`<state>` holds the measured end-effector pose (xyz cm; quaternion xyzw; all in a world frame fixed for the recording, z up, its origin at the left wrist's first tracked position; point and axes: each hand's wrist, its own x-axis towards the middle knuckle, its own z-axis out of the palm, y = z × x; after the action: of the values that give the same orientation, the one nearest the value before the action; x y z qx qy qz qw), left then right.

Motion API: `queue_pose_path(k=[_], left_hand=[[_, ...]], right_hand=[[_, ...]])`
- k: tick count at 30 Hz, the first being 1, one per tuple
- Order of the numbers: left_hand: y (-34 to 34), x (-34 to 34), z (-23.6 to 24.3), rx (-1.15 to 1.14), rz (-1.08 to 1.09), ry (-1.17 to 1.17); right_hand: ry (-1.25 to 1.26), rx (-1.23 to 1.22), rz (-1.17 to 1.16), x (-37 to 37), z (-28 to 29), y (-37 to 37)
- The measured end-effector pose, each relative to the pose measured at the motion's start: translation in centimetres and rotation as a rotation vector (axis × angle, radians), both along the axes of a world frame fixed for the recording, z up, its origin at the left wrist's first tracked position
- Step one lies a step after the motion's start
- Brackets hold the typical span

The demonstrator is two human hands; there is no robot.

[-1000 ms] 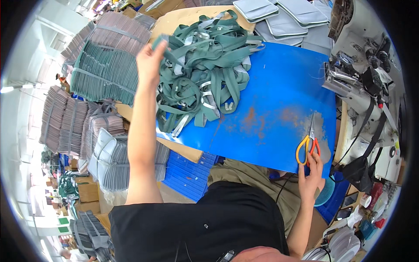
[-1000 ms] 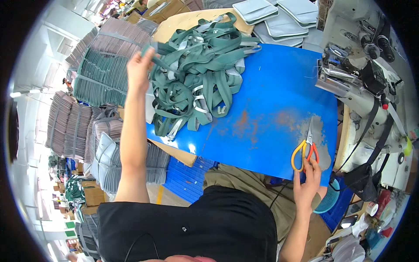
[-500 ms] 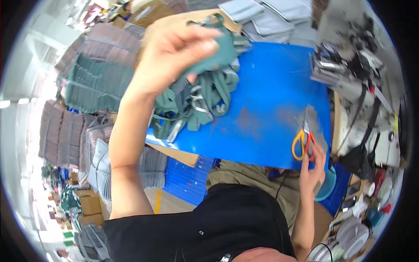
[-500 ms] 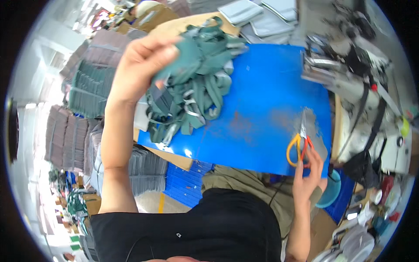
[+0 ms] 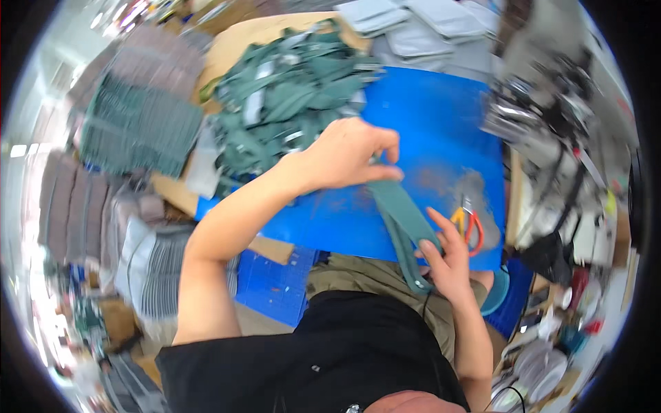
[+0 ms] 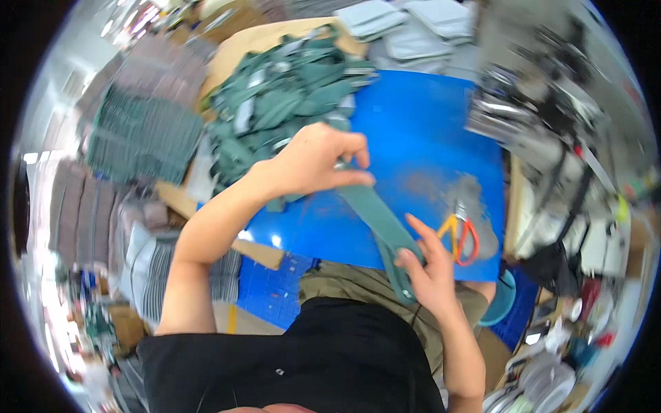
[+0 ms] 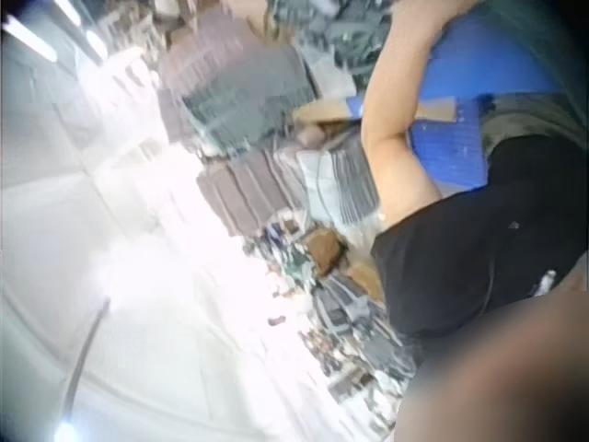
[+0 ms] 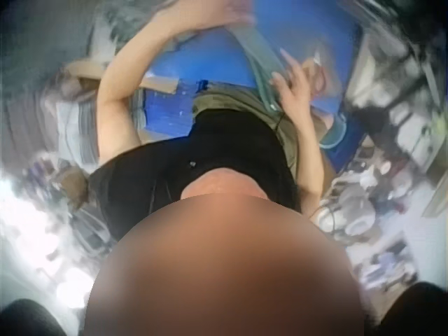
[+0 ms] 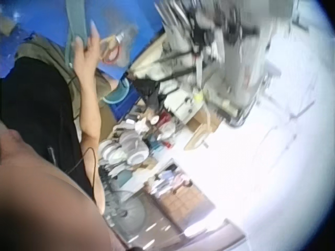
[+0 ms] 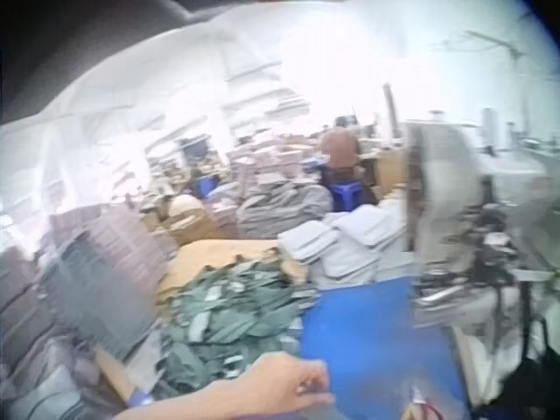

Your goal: Sewing fabric pouches using an industrial sewing machine.

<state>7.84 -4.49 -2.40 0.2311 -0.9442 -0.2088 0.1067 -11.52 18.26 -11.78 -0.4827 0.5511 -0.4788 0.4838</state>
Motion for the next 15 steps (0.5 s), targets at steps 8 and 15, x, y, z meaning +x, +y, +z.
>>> queue_pose_path(k=[8,15], left_hand=[[-5.1,12.6,-8.7,-0.477,0.556,0.599],[-2.1,36.8,-18.9,-0.371,1.375,0.208]], right_hand=[[-0.362,0.214,-0.141,0.6,-0.6,-0.1],[-0.768,0.346,-0.127,0.2,0.8,-1.4]])
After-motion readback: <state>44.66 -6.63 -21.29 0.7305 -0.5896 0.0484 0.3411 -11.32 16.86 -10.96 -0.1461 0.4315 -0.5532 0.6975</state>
